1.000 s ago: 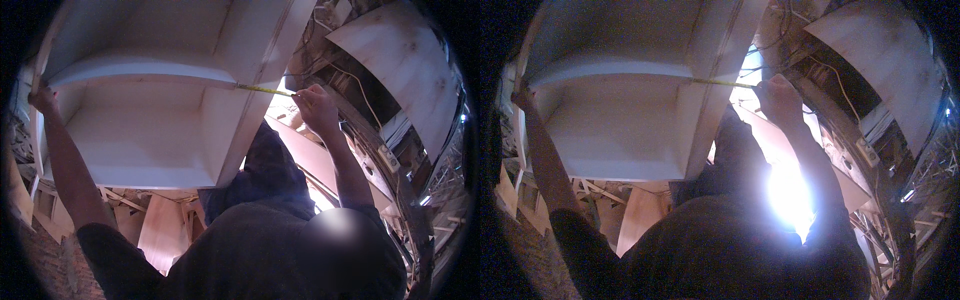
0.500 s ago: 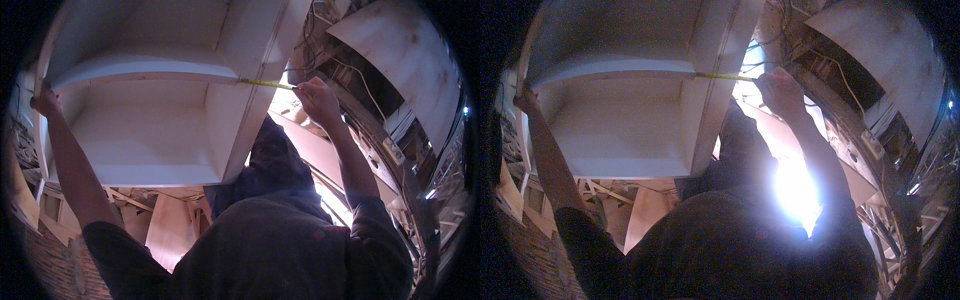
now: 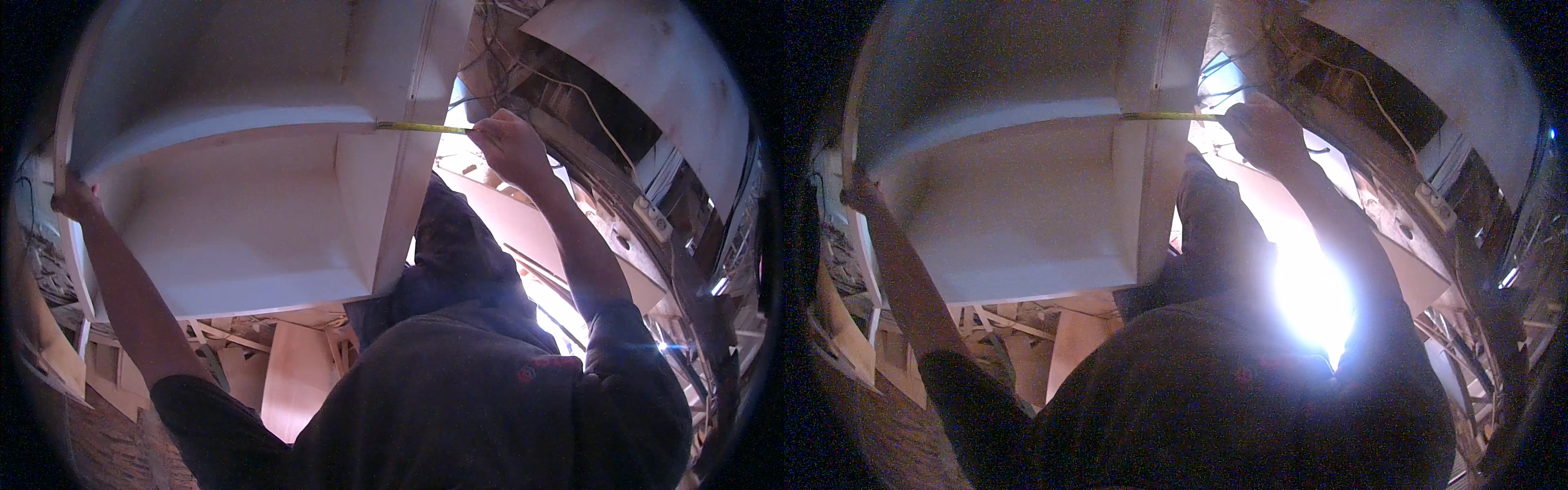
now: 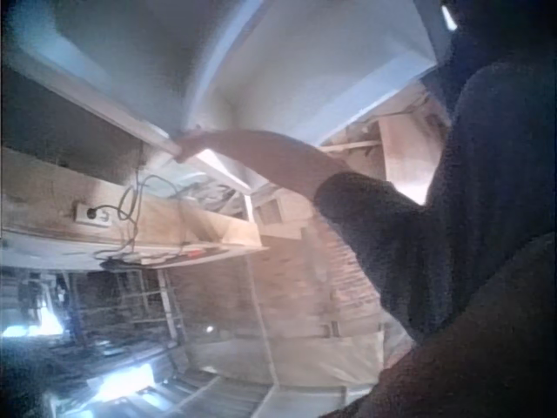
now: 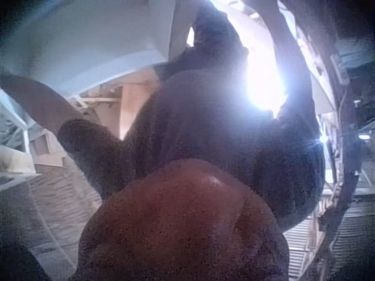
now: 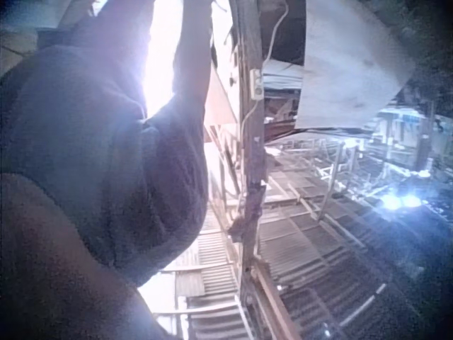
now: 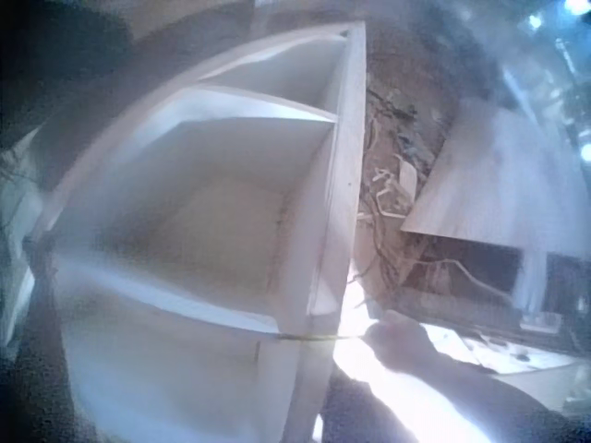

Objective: The person assembles a white wooden cabinet by inserting a shelf, measuring the interior with a tape measure, and fitting a back panel. They use a hammer to secure parts and handle various wooden components on a cluttered workshop floor.

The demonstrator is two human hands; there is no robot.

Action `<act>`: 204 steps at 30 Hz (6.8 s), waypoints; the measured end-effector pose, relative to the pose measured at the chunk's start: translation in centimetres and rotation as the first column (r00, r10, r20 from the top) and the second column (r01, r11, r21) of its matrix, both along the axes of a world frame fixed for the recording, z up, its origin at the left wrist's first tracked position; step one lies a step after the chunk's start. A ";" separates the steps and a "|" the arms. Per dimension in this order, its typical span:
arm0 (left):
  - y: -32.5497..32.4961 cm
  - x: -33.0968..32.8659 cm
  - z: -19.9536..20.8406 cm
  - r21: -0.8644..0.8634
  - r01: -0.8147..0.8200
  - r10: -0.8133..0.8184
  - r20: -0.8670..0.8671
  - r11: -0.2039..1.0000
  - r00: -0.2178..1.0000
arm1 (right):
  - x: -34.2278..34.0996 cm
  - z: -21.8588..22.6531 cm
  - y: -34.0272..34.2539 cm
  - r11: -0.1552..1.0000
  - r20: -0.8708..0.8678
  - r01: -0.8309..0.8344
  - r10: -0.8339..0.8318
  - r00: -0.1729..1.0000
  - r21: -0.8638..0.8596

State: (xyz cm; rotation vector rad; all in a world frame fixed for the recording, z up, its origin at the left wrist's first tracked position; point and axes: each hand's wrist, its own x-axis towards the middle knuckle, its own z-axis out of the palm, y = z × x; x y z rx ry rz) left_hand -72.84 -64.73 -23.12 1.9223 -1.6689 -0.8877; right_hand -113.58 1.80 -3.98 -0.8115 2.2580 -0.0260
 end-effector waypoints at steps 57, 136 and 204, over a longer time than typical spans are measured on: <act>6.0 -5.7 2.0 -0.242 -0.013 0.027 0.053 0.970 0.998 | -0.6 -5.5 2.9 0.963 -0.051 -0.109 0.099 0.994 -0.248; 20.2 -8.8 0.7 -0.060 -0.119 0.038 -0.728 0.991 0.685 | 5.3 -10.1 -18.0 0.699 -0.033 -0.677 0.690 0.723 -0.232; 20.7 -7.1 3.4 0.337 -0.013 0.220 -0.583 0.941 0.783 | 0.2 -3.0 -6.4 0.957 0.151 -0.031 0.078 0.986 -0.289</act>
